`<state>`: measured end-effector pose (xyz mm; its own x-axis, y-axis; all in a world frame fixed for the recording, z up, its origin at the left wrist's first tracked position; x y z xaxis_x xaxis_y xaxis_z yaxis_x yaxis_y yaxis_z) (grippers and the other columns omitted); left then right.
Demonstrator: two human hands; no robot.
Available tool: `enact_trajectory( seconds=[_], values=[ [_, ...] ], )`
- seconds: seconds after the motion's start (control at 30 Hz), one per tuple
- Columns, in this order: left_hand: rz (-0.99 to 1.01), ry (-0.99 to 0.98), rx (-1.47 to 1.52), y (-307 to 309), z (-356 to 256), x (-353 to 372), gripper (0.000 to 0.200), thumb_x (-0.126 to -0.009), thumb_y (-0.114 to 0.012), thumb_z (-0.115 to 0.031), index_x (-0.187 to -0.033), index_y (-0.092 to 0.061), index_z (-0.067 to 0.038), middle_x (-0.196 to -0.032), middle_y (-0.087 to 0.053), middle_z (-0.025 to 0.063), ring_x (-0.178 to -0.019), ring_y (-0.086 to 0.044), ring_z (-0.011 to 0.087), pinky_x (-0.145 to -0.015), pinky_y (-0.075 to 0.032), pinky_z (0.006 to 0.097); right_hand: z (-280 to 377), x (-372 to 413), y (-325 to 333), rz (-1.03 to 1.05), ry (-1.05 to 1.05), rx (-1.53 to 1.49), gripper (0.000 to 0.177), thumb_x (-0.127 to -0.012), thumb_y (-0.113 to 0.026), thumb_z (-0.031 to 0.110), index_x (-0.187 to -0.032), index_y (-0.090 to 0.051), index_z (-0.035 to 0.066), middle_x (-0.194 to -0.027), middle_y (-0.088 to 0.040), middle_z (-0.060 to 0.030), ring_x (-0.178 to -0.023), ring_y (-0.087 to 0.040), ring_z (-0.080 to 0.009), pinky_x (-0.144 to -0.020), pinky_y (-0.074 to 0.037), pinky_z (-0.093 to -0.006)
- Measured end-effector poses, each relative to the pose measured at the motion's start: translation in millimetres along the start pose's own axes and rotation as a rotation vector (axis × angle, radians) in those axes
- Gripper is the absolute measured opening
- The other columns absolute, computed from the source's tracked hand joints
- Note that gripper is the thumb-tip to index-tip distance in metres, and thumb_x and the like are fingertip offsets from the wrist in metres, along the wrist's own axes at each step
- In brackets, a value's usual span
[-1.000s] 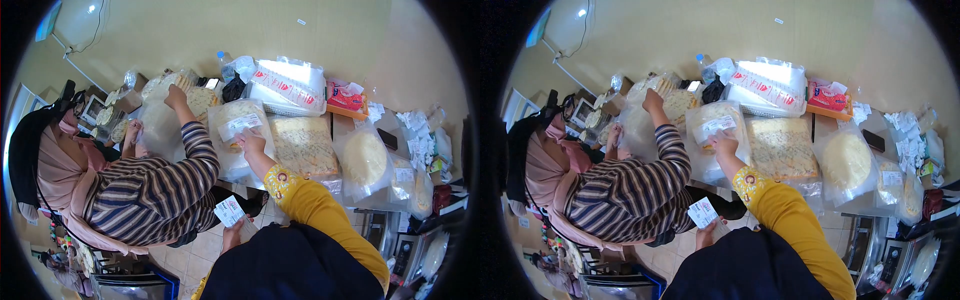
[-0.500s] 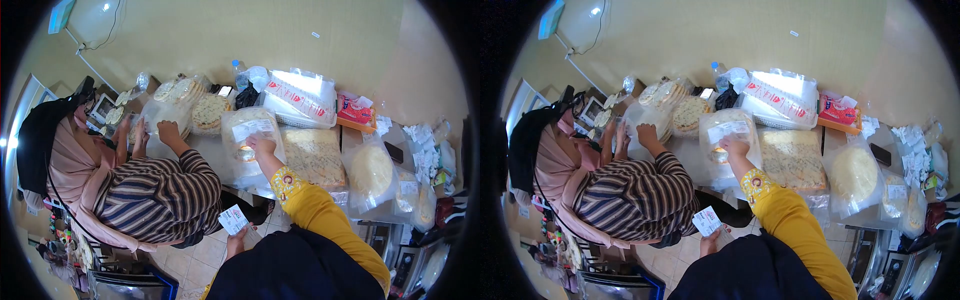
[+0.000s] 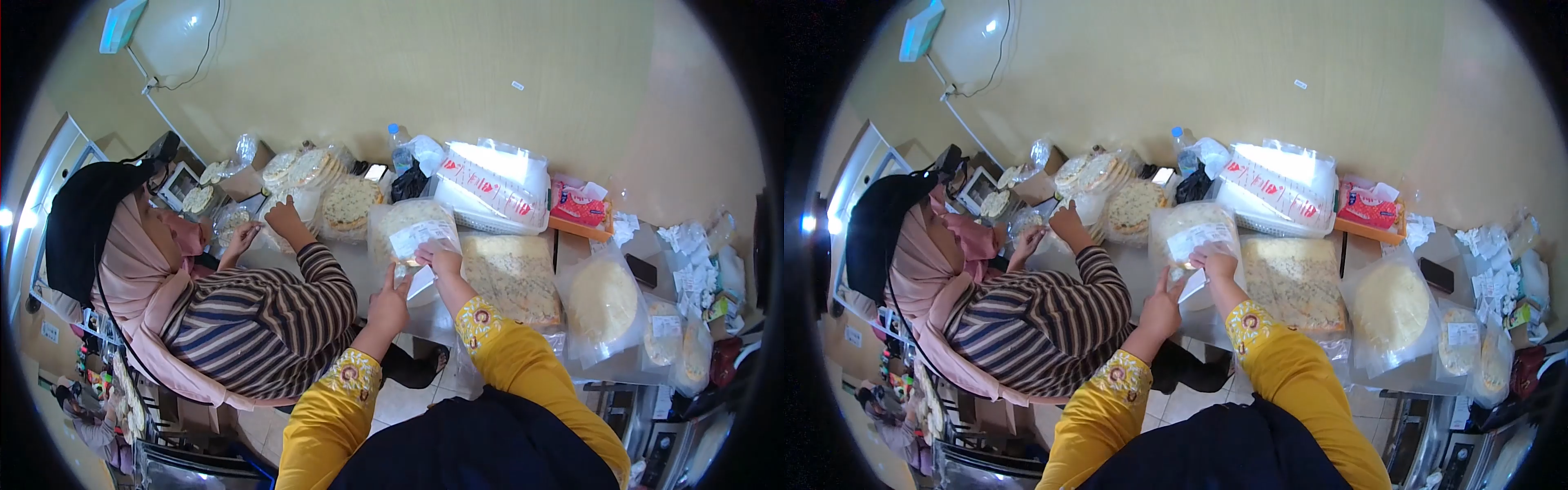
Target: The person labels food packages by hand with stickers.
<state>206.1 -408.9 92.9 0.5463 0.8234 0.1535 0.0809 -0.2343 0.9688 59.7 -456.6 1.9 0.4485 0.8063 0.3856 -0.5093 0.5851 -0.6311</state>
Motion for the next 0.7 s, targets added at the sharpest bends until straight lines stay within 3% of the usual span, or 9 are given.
enact_trajectory(
  seconds=[0.1, 0.2, 0.4, 0.53, 0.7],
  values=[
    [-0.069, -0.065, -0.098, -5, 5, -17, 0.057, -0.069, -0.051, -0.001, -0.124, -0.047, -0.014, -0.141, -0.016, 0.0177, -0.102, -0.055, 0.0329, -0.084, -0.043, 0.0455, 6, 3, 4, 0.009, 0.001, 0.013, 0.016, -0.082, -0.055, 0.014, -0.091, -0.050, 0.001, -0.077, -0.059, -0.0146, -0.064, -0.061, -0.0234, -0.055, -0.052, -0.0317],
    [-0.015, -0.090, -0.142, -3, 4, -26, 0.057, -0.072, -0.048, -0.002, -0.128, -0.042, -0.012, -0.142, -0.016, 0.0152, -0.103, -0.054, 0.0302, -0.084, -0.043, 0.0462, 4, -2, 10, 0.038, -0.011, -0.008, 0.015, -0.082, -0.056, 0.014, -0.090, -0.051, 0.002, -0.075, -0.058, -0.0127, -0.062, -0.060, -0.0222, -0.053, -0.050, -0.0310],
    [-0.017, -0.101, -0.147, -1, -1, -26, 0.062, -0.071, -0.047, 0.000, -0.131, -0.032, -0.003, -0.142, -0.022, 0.0092, -0.106, -0.052, 0.0253, -0.081, -0.043, 0.0459, 7, -4, 13, 0.067, 0.006, -0.003, 0.016, -0.081, -0.059, 0.015, -0.089, -0.053, 0.002, -0.075, -0.059, -0.0110, -0.063, -0.060, -0.0218, -0.053, -0.050, -0.0318],
    [-0.107, -0.142, -0.052, 2, -9, -6, 0.060, -0.071, -0.046, 0.001, -0.130, -0.033, -0.001, -0.138, -0.030, 0.0103, -0.103, -0.053, 0.0290, -0.080, -0.044, 0.0438, 3, -2, 14, 0.017, -0.082, -0.076, 0.016, -0.080, -0.061, 0.013, -0.088, -0.054, 0.001, -0.075, -0.059, -0.0112, -0.066, -0.062, -0.0226, -0.052, -0.050, -0.0321],
    [-0.155, -0.124, 0.017, -1, -10, 6, 0.059, -0.072, -0.046, -0.001, -0.130, -0.033, -0.001, -0.139, -0.029, 0.0095, -0.103, -0.054, 0.0280, -0.081, -0.044, 0.0446, -12, -15, 16, 0.119, 0.000, -0.078, 0.016, -0.078, -0.062, 0.008, -0.088, -0.053, -0.001, -0.073, -0.059, -0.0142, -0.062, -0.062, -0.0245, -0.048, -0.050, -0.0320]
  ],
)
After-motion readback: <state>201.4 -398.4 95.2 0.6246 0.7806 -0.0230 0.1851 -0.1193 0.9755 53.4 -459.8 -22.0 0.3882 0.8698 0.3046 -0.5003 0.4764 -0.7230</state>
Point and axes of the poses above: each hand's wrist, its own x-axis away from the middle knuckle, its own y-axis out of the back of the hand, z = x × y, the point moved 5 cm from there along -x, towards the middle knuckle
